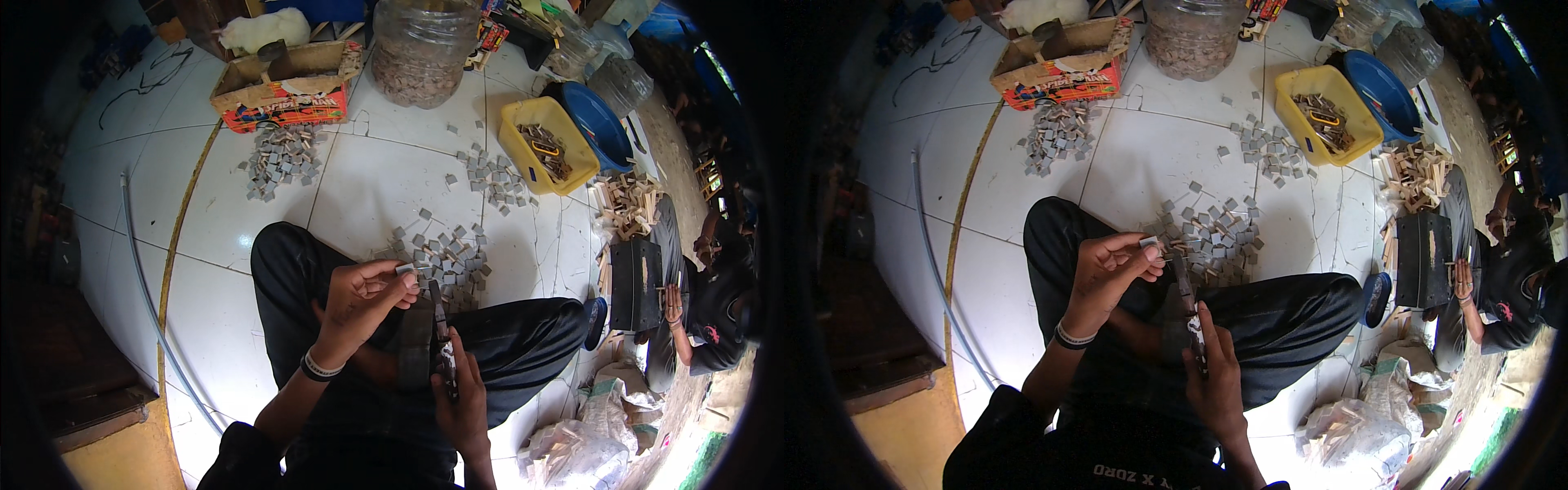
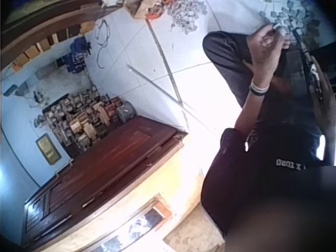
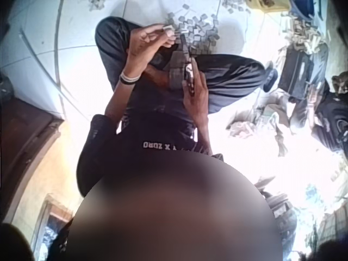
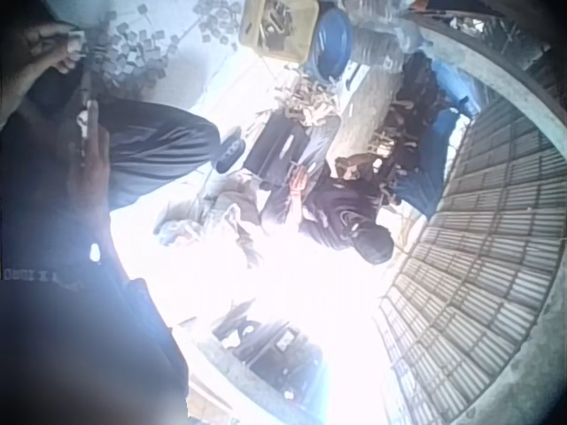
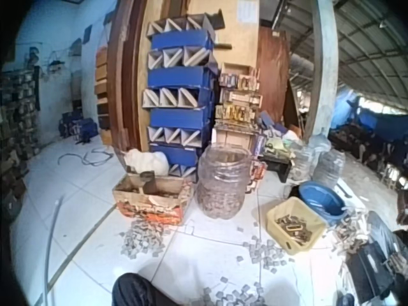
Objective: The person sits on the floor and repeatedly picks up small rectangular blocks, trims them with pliers, and places the trimmed pieces on the floor. The person continues this cycle for the duration of the clip.
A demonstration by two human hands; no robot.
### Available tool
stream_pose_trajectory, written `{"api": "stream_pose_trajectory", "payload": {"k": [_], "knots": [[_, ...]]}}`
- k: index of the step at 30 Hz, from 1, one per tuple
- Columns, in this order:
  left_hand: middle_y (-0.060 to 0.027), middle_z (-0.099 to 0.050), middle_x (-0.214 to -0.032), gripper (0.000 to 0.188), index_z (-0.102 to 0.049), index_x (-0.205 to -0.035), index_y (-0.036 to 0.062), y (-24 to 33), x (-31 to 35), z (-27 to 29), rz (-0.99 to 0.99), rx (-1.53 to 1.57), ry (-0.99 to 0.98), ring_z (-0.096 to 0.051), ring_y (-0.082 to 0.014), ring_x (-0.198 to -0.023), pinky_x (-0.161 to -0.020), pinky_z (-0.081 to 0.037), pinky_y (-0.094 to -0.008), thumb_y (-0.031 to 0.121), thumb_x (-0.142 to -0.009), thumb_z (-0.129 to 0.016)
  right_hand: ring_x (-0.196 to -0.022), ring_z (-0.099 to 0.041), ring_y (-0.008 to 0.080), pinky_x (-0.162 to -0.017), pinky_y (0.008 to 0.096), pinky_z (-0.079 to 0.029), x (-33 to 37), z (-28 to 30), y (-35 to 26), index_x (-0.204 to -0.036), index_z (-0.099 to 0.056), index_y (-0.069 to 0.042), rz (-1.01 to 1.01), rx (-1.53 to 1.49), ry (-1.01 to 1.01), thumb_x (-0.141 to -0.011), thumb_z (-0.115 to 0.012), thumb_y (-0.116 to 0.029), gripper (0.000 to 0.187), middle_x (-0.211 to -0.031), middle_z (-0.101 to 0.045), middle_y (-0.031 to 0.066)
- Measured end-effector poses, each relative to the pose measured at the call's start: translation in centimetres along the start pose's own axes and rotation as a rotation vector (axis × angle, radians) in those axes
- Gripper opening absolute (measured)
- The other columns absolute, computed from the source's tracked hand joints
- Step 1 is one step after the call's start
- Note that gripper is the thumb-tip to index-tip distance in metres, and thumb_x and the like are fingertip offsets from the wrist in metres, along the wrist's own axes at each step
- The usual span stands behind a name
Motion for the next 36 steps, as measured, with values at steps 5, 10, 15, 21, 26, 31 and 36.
{"api": "stream_pose_trajectory", "payload": {"k": [5, 10, 15, 21, 26, 31, 36], "knots": [[-0.0131, -0.078, -0.096, 0.028, -0.071, -0.121, -0.0095, 0.1, 0.0, 0.0, 0.029, 0.002, 0.001, -0.077, -0.0161, -0.087, -0.079, -0.065, -0.0289, 0.01, -0.101, -0.073, -0.109, -0.067, 0.0368, -0.095, 0.042, -0.053, 0.1, -0.2, 0.2, -0.161, -0.04, -0.002, 0.006, -0.028, 0.012, -0.093, -0.062, 0.006, 0.072, -0.123, -0.064, 0.0239], [-0.0127, -0.079, -0.096, 0.029, -0.071, -0.121, -0.0093, 0.0, 0.2, 0.2, 0.064, 0.009, -0.01, -0.077, -0.0164, -0.088, -0.078, -0.064, -0.0284, 0.012, -0.103, -0.072, -0.101, -0.067, 0.0296, -0.093, 0.0385, -0.054, 0.3, -0.3, 0.9, -0.163, -0.036, 0.0, 0.047, 0.018, -0.001, -0.096, -0.06, 0.005, 0.071, -0.118, -0.065, 0.0191], [-0.0178, -0.074, -0.119, 0.045, -0.062, -0.134, -0.0061, -0.9, 0.1, -0.1, 0.074, 0.246, -0.13, -0.076, -0.0261, -0.103, -0.095, -0.061, -0.0375, 0.026, -0.104, -0.07, -0.089, -0.063, 0.0174, -0.08, 0.0329, -0.052, 0.8, 0.4, 2.0, -0.152, -0.046, 0.001, -0.15, -0.569, -0.275, -0.105, -0.06, -0.009, 0.05, -0.112, -0.063, 0.0121], [-0.0217, -0.071, -0.127, 0.051, -0.058, -0.137, -0.0054, -3.4, 0.4, -0.1, 0.162, 0.555, -0.455, -0.073, -0.035, -0.118, -0.105, -0.057, -0.0474, 0.03, -0.103, -0.071, -0.092, -0.059, 0.0168, -0.075, 0.0331, -0.049, 1.7, 0.3, 1.6, -0.145, -0.047, -0.003, -0.274, -1.195, -0.521, -0.107, -0.056, -0.013, 0.041, -0.111, -0.06, 0.0103], [-0.0215, -0.075, -0.112, 0.037, -0.065, -0.124, -0.0066, -3.6, 0.5, 0.8, 0.238, 0.56, -0.429, -0.076, -0.0353, -0.109, -0.1, -0.061, -0.049, 0.02, -0.1, -0.074, -0.091, -0.058, 0.0168, -0.075, 0.0329, -0.048, 1.8, 0.0, 1.9, -0.144, -0.047, -0.004, -0.333, -1.263, -0.548, -0.106, -0.057, -0.014, 0.041, -0.111, -0.059, 0.0104], [-0.0198, -0.076, -0.105, 0.038, -0.067, -0.122, -0.0069, -2.5, 0.7, 1.2, 0.29, 0.524, -0.446, -0.077, -0.0343, -0.101, -0.094, -0.063, -0.048, 0.015, -0.093, -0.08, -0.085, -0.062, 0.0204, -0.075, 0.0356, -0.05, 1.2, 0.0, 1.7, -0.149, -0.049, -0.004, -0.324, -0.591, -0.566, -0.105, -0.059, -0.008, 0.045, -0.103, -0.061, 0.012], [-0.0163, -0.073, -0.104, 0.038, -0.07, -0.123, -0.0048, -1.5, 0.4, 0.9, 0.18, 0.527, -0.565, -0.074, -0.0306, -0.103, -0.095, -0.061, -0.0448, 0.019, -0.094, -0.079, -0.091, -0.069, 0.0303, -0.078, 0.0392, -0.056, 1.8, -0.8, -0.9, -0.163, -0.037, -0.002, 0.031, 0.05, -0.098, -0.098, -0.058, 0.006, 0.068, -0.111, -0.065, 0.0217]]}}
Point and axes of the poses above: each hand's wrist, its own x-axis away from the middle knuckle, its own z-axis out of the back of the hand, y = z × x, the point moved 1 cm from there along -x, towards the middle knuckle
